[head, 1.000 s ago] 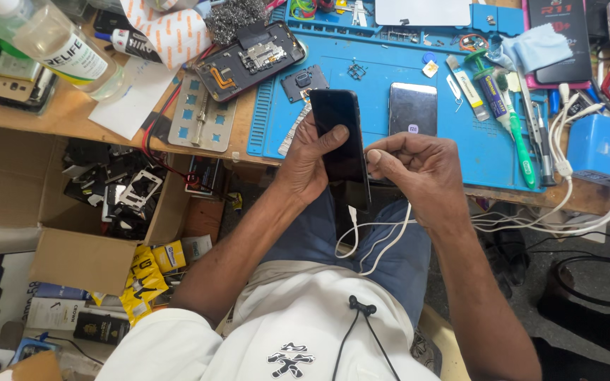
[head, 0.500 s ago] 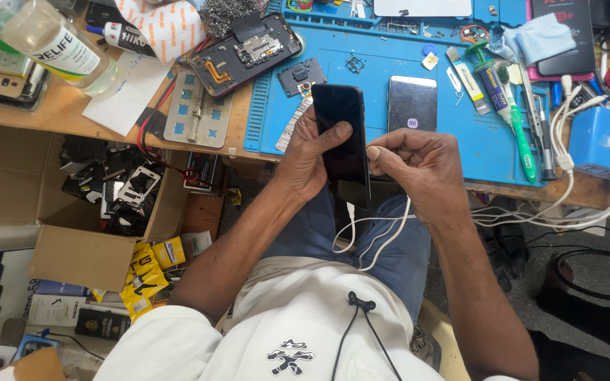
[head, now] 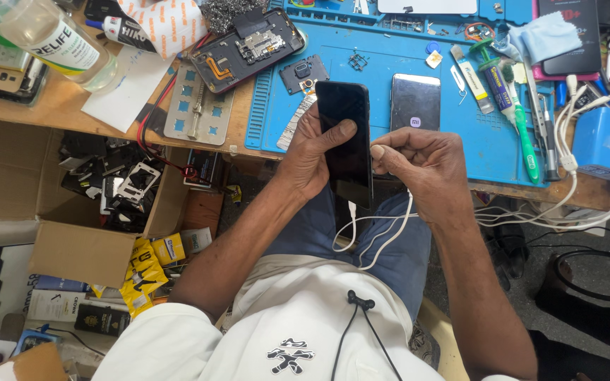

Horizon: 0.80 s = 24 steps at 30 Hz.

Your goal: The person reassembles a smartphone on a repair bench, pressing its back cover into place, then plugs a charging cable into the phone and watches its charging and boot screens. They then open another phone, lifting its battery, while a second phone charges nearby.

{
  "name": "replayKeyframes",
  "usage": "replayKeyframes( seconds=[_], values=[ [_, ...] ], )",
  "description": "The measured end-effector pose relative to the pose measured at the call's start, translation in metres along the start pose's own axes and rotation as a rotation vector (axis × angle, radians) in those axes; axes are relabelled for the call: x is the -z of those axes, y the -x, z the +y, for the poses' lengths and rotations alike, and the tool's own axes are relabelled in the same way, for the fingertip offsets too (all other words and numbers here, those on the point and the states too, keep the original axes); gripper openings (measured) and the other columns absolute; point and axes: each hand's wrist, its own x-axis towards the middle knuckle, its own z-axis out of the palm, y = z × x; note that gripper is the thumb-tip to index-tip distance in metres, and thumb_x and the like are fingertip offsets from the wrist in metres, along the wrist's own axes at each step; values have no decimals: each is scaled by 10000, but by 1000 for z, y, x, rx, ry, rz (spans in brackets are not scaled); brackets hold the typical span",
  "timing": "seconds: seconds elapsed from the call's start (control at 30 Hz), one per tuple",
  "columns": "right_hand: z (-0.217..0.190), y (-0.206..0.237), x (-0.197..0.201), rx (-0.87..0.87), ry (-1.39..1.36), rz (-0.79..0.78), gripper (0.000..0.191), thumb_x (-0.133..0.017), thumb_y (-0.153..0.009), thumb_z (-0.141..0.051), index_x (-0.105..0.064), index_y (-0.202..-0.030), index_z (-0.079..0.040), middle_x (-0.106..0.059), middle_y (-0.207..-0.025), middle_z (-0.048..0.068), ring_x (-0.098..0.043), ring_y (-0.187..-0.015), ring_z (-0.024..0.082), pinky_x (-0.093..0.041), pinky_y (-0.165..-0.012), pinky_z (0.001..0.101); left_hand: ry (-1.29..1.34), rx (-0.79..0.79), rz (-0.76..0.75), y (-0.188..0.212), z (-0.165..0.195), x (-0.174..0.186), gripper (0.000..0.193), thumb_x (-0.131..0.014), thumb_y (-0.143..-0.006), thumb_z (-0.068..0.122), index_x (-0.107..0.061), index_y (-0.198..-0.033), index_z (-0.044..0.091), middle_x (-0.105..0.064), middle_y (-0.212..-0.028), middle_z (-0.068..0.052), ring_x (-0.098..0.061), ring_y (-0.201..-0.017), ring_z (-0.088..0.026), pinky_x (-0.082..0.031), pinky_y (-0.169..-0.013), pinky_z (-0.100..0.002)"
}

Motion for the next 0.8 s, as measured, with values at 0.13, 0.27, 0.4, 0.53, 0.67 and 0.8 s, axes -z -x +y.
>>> replayKeyframes(
  seconds=[0.13,0.27,0.4,0.53,0.67,0.8],
  values=[
    [1,0,0,-11,31,14,97,-746,-925,21,-755,-1015,54,-732,-801,94,-684,-716,85,-600,-686,220,1,1,-6,0,0,1,305,-843,-906,80,-683,-1166,88,-740,-1063,-17,-694,-984,-119,-575,-908,-309],
    [2,-1,1,-11,-2,12,96,-747,-924,15,-750,-1012,54,-735,-816,91,-689,-723,85,-598,-695,216,-14,-2,1,0,1,-1,307,-843,-903,74,-684,-1164,88,-744,-1063,-23,-700,-987,-120,-584,-906,-302],
    [6,3,2,-11,-15,47,115,-747,-963,-3,-746,-1050,72,-741,-877,100,-683,-758,96,-575,-713,219,-41,-10,21,0,5,-9,277,-817,-941,72,-689,-1186,73,-741,-1078,-19,-692,-985,-117,-575,-893,-299],
    [18,15,-2,-49,22,83,270,-684,-984,-47,-695,-1231,61,-754,-1039,82,-697,-905,78,-574,-788,215,-23,-6,48,-1,16,-19,260,-682,-1042,237,-661,-1236,66,-727,-1111,-43,-695,-1004,-151,-575,-896,-347],
    [32,23,-5,-55,-40,55,342,-694,-981,-40,-647,-1298,79,-741,-1098,82,-672,-972,77,-541,-863,210,15,28,117,1,24,-24,415,-509,-1094,379,-577,-1361,68,-664,-1290,-45,-639,-1218,-149,-536,-1081,-361],
    [38,26,-3,-36,-102,73,338,-700,-976,-48,-658,-1287,77,-751,-1087,84,-670,-965,82,-536,-874,210,15,60,-77,1,30,-20,558,-420,-1136,468,-540,-1441,16,-642,-1365,-109,-610,-1300,-198,-505,-1152,-383]
  ],
)
